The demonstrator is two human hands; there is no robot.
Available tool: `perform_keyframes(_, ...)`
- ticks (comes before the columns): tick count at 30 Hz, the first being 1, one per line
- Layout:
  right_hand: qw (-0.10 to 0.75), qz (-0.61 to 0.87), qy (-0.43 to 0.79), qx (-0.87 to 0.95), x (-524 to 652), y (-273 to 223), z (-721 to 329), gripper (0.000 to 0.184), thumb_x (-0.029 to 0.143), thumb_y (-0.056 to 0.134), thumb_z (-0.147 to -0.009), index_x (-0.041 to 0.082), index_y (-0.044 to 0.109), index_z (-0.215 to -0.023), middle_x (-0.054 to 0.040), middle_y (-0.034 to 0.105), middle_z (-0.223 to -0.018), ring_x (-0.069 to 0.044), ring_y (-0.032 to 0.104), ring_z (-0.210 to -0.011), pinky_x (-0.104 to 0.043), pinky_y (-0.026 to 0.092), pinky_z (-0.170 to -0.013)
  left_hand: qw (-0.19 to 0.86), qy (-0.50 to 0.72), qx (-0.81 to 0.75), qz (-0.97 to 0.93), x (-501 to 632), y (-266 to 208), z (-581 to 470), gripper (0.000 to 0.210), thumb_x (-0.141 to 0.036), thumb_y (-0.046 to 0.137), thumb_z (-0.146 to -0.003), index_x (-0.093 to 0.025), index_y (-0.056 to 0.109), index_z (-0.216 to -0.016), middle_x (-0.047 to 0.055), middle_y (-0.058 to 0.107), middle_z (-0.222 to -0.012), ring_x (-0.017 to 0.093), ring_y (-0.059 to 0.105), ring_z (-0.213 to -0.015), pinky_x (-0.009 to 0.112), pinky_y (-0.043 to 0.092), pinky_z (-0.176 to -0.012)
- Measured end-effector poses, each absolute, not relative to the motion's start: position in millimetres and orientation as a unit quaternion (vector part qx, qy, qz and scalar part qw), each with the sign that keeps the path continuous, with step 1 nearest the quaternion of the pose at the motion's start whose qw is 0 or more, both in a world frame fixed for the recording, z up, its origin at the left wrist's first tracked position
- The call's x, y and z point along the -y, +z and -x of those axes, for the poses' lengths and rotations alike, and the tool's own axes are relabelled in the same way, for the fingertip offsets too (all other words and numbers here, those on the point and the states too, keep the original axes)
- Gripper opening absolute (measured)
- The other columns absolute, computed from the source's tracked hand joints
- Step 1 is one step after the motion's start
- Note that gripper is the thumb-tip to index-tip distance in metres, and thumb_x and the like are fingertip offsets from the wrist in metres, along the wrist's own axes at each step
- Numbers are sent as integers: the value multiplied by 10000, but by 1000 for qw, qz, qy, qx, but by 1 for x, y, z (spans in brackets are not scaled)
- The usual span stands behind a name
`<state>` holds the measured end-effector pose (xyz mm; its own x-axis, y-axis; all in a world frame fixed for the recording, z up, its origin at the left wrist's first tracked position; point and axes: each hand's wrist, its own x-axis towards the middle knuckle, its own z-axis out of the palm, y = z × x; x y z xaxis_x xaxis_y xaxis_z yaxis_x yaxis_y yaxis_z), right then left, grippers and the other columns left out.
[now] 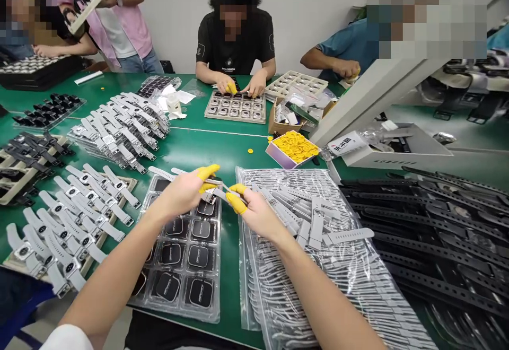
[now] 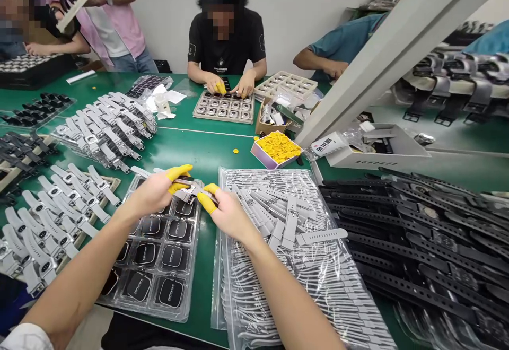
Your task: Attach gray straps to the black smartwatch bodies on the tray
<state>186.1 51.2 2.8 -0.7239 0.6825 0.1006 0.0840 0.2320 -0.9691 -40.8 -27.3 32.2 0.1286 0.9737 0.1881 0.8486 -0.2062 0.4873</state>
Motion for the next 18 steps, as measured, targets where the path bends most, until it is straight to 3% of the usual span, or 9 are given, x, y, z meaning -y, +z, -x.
perform_keyframes(5, 223, 258, 532, 775, -53, 6, -187, 269, 342, 529, -990, 229, 623, -764, 23, 594, -678, -162, 497, -615, -292, 349, -585, 58, 64, -676, -732, 39, 72, 72, 316, -196, 505, -946, -201, 706, -1189, 86, 760, -1045, 252, 710, -926, 357, 562, -829)
perform_keyframes(8, 244, 257, 484, 800, -51, 6, -190, 256, 352, 589, -968, 241, 638, -742, 9, 618, -655, -163, 470, -561, -296, 300, -549, 32, 10, -668, -743, 49, 84, 90, 279, -183, 518, -917, -212, 744, -1079, 81, 751, -963, 246, 687, -882, 357, 534, -833)
perform_keyframes(11, 284, 297, 372, 832, -56, 16, -208, 174, 411, 682, -906, 248, 705, -848, -55, 695, -752, -214, 543, -619, -327, 340, -573, 65, 4, -683, -728, 58, 93, 115, 297, -209, 485, -938, -200, 741, -1089, 94, 759, -1038, 247, 680, -918, 356, 518, -847)
perform_keyframes(13, 220, 365, 270, 863, -68, 28, -232, 225, 441, 662, -895, 225, 721, -920, -117, 729, -853, -282, 620, -707, -378, 412, -621, 124, 12, -702, -701, 63, 97, 135, 301, -235, 469, -948, -181, 732, -1082, 97, 765, -1052, 235, 681, -917, 335, 514, -835)
perform_keyframes(16, 164, 418, 202, 870, -102, 39, -282, 414, 472, 608, -916, 174, 697, -1189, -218, 726, -1203, -378, 681, -1056, -478, 500, -841, 240, 15, -712, -660, 67, 95, 161, 252, -282, 513, -926, -173, 728, -1000, 79, 765, -1000, 213, 678, -893, 302, 509, -829)
perform_keyframes(18, 133, 477, 198, 846, -131, 34, -315, 483, 519, 609, -912, 172, 675, -1241, -239, 725, -1220, -370, 698, -1052, -477, 523, -843, 281, 7, -718, -637, 68, 88, 172, 201, -296, 563, -891, -172, 717, -933, 75, 756, -966, 208, 668, -858, 293, 507, -804)
